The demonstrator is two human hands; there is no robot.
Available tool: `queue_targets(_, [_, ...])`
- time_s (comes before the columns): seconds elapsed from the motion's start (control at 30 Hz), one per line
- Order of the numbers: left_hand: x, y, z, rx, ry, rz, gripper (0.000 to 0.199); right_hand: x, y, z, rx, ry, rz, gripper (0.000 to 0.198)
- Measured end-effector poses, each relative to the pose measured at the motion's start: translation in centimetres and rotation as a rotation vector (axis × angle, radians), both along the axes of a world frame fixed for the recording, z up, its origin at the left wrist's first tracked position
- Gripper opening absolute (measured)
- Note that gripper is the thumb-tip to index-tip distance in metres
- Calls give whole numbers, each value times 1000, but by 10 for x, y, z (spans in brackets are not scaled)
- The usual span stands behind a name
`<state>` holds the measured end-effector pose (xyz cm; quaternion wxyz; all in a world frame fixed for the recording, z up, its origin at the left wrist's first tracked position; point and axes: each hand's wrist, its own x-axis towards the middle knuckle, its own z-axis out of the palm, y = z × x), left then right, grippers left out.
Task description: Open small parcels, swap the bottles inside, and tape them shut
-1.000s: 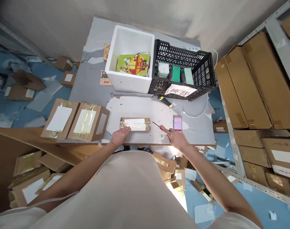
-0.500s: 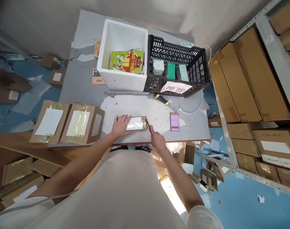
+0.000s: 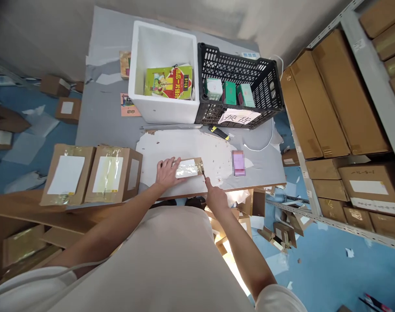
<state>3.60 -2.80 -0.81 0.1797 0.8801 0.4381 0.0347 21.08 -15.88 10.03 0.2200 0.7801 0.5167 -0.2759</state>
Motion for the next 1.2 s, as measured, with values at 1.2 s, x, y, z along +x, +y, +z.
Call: queue_targets(1.2, [20,100,9,-421,-81,-34,40,-55,-49,-96,391,1500,-1507,36])
